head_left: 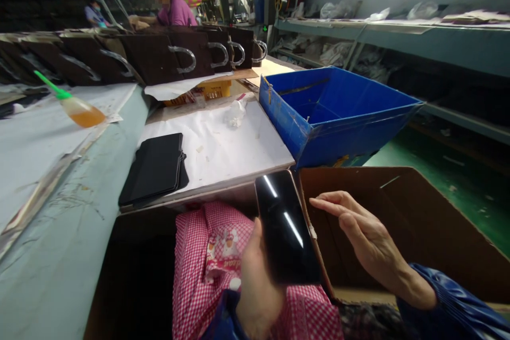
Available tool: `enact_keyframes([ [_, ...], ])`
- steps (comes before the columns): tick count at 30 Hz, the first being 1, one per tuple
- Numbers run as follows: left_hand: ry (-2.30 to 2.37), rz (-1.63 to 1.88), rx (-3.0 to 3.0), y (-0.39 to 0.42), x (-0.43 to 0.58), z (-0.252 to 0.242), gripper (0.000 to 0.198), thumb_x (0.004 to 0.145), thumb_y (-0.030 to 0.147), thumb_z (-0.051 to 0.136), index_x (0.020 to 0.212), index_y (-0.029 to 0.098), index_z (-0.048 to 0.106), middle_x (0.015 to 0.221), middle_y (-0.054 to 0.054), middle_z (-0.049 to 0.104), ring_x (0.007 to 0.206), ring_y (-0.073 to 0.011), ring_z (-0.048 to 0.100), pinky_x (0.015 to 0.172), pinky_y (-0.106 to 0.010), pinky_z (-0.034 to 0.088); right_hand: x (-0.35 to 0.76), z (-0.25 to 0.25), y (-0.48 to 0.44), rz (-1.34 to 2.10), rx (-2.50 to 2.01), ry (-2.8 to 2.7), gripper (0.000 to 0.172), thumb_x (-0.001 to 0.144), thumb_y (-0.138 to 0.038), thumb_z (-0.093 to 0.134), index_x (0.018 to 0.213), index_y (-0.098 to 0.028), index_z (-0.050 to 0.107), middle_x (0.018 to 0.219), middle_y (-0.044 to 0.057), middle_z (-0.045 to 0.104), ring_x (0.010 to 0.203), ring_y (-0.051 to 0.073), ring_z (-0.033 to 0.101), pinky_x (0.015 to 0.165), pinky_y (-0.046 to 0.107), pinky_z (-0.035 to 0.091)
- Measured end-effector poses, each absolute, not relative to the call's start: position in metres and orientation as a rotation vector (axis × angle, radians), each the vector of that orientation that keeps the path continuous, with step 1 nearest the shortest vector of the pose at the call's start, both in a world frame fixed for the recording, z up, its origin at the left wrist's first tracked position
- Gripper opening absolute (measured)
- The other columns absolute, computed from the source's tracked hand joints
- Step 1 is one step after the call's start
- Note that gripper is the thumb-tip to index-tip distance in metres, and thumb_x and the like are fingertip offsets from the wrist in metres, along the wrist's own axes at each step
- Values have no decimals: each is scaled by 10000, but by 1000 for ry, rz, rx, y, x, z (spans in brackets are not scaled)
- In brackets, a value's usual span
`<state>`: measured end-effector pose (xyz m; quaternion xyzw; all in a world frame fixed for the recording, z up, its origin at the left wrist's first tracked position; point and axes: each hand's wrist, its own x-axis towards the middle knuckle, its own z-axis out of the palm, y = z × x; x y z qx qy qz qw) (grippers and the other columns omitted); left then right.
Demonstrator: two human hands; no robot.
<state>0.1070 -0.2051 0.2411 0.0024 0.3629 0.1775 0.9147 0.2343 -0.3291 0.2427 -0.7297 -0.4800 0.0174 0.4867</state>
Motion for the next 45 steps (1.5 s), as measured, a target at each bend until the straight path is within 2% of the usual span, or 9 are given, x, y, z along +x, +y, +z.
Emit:
enact_keyframes([
  [7, 736, 370, -21, -207, 108, 241, 407, 1006, 276, 473, 789, 144, 790, 760, -79, 778, 929, -228, 759, 937, -375, 594, 234, 246, -328, 98, -1730, -1311, 437, 1047, -492, 397, 1244, -286, 728, 1013, 84, 693, 937, 197, 666, 802, 297, 576],
  [14, 761, 406, -37, -206, 110, 247, 518, 1039, 245, 393, 701, 146, 772, 639, -43, 753, 874, -201, 773, 964, -346, 580, 231, 245, -326, 365, -1683, -1151, 447, 1026, -550, 420, 1218, -307, 742, 1054, 87, 690, 952, 200, 679, 838, 309, 574],
  [18, 731, 407, -30, -205, 108, 245, 533, 1048, 244, 368, 730, 147, 784, 686, -47, 778, 805, -180, 776, 963, -321, 576, 231, 246, -326, 392, -1677, -1191, 436, 1019, -548, 445, 1231, -300, 734, 1096, 101, 691, 988, 210, 681, 845, 316, 583],
  [22, 734, 411, 41, -208, 106, 243, 508, 1048, 245, 370, 778, 137, 786, 744, -56, 794, 682, -148, 757, 951, -321, 579, 235, 247, -329, 330, -1733, -1232, 446, 1035, -523, 412, 1198, -290, 755, 1208, 111, 677, 1096, 242, 671, 903, 345, 583],
  [26, 707, 368, 37, -211, 104, 242, 433, 1023, 271, 449, 776, 140, 779, 717, -59, 777, 821, -197, 769, 967, -360, 571, 237, 249, -331, 66, -1734, -1279, 389, 1047, -442, 433, 1119, -273, 776, 1252, 97, 652, 1120, 217, 658, 930, 306, 565],
  [33, 630, 285, -7, -208, 105, 246, 496, 1050, 376, 328, 1056, 106, 745, 979, -129, 783, 1046, -262, 726, 1002, -447, 541, 228, 258, -330, -130, -1595, -1823, 506, 1001, -619, 379, 1024, -295, 767, 1463, 43, 507, 1374, 256, 405, 1058, 402, 455],
  [37, 639, 298, 89, -207, 103, 243, 411, 1030, 376, 413, 1160, 117, 704, 1001, -118, 780, 1044, -264, 724, 991, -441, 544, 225, 257, -329, -90, -1565, -1964, 505, 989, -652, 391, 1039, -310, 759, 1485, 19, 505, 1422, 258, 347, 1075, 434, 412],
  [41, 596, 326, 148, -208, 100, 239, 351, 969, 385, 560, 1141, 120, 712, 1007, -118, 778, 1027, -272, 727, 952, -416, 565, 224, 255, -330, -57, -1533, -2019, 420, 984, -615, 473, 1064, -314, 755, 1495, 6, 509, 1435, 258, 339, 1095, 436, 385],
  [45, 637, 338, 159, -209, 101, 239, 298, 951, 380, 590, 1023, 131, 736, 967, -105, 780, 1001, -263, 734, 922, -386, 579, 224, 253, -330, -31, -1540, -2018, 421, 985, -613, 473, 1072, -314, 756, 1502, 13, 509, 1436, 269, 347, 1081, 448, 405],
])
